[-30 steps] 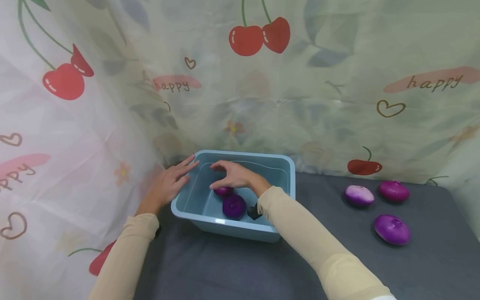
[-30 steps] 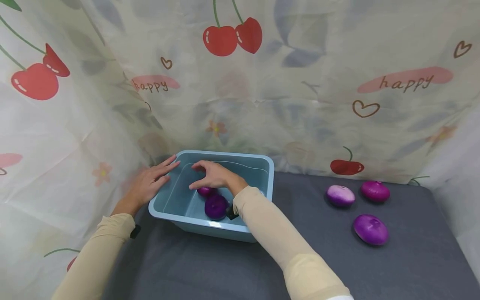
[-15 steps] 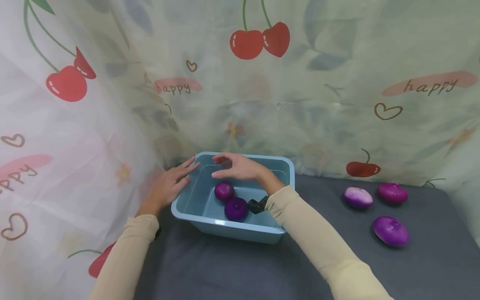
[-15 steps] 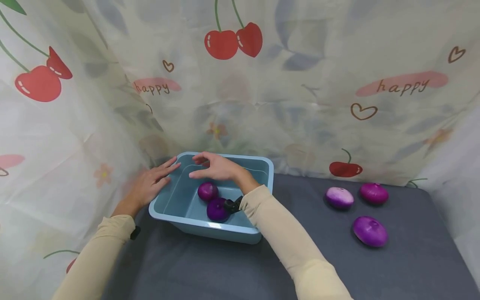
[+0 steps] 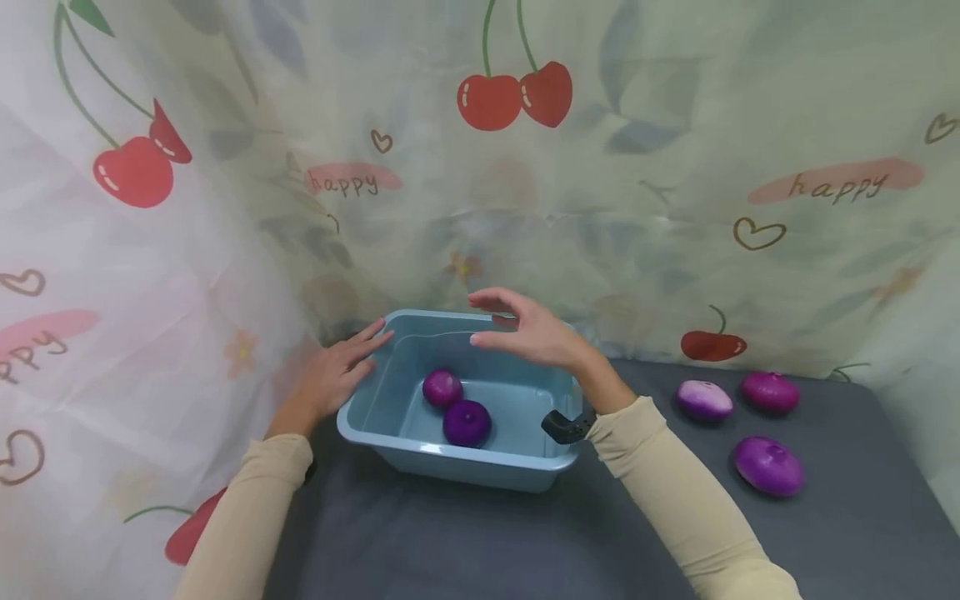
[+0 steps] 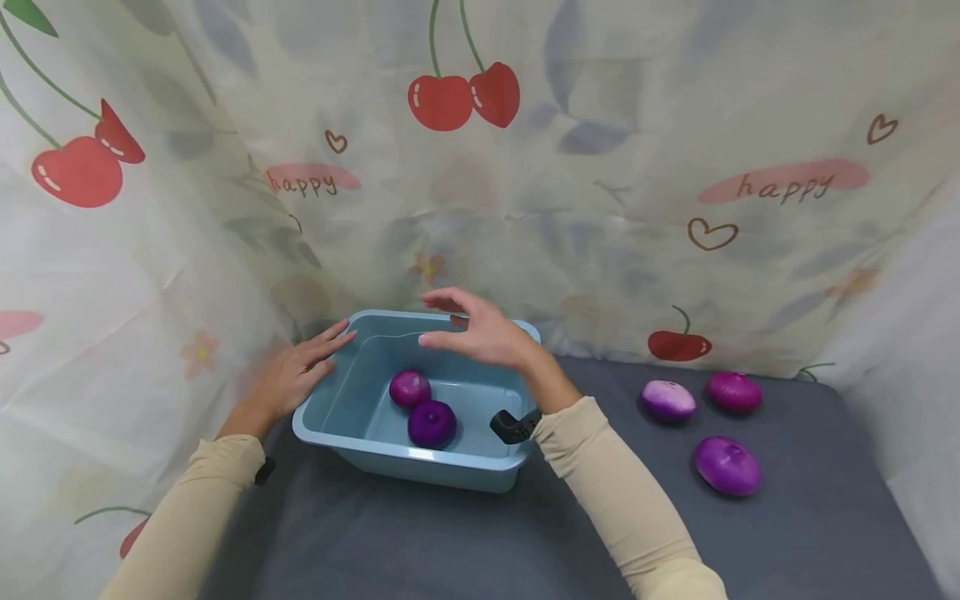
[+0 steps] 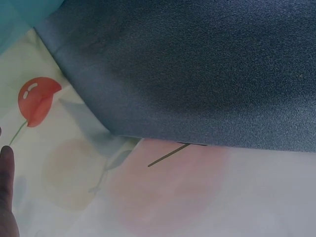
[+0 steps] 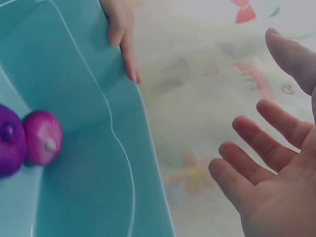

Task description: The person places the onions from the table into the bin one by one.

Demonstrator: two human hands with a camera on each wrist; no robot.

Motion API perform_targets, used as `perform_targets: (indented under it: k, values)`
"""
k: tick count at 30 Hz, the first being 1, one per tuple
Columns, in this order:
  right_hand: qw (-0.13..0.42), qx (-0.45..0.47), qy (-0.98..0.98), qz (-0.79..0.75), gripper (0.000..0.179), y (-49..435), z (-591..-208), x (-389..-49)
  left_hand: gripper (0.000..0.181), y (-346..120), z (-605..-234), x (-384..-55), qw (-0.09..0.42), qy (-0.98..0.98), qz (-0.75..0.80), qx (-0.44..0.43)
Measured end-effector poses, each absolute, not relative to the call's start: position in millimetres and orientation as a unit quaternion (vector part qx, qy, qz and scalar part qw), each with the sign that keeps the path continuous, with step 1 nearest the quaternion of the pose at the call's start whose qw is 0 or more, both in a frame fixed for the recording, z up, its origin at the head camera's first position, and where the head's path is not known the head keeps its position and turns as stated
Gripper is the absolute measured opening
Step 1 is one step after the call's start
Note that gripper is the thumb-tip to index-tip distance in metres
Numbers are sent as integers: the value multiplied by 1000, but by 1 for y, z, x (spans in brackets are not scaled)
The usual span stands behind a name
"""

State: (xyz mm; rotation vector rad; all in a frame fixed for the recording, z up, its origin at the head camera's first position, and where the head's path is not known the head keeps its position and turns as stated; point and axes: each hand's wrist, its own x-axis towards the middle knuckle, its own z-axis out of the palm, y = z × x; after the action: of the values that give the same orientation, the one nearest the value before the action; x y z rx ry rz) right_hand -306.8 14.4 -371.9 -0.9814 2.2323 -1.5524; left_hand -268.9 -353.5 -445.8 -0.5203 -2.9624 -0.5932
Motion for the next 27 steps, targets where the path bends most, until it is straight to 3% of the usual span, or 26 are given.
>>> perform_targets:
  k: [12,27]
  values:
    - [60,-281,806,-518,61,106,-377,-291,50,-355,-446,-265,38,-963,-205,-168]
    - [51,-167,869,-463,64,218,-408,-254,50,-351,-449,-267,33,-967,-201,-152]
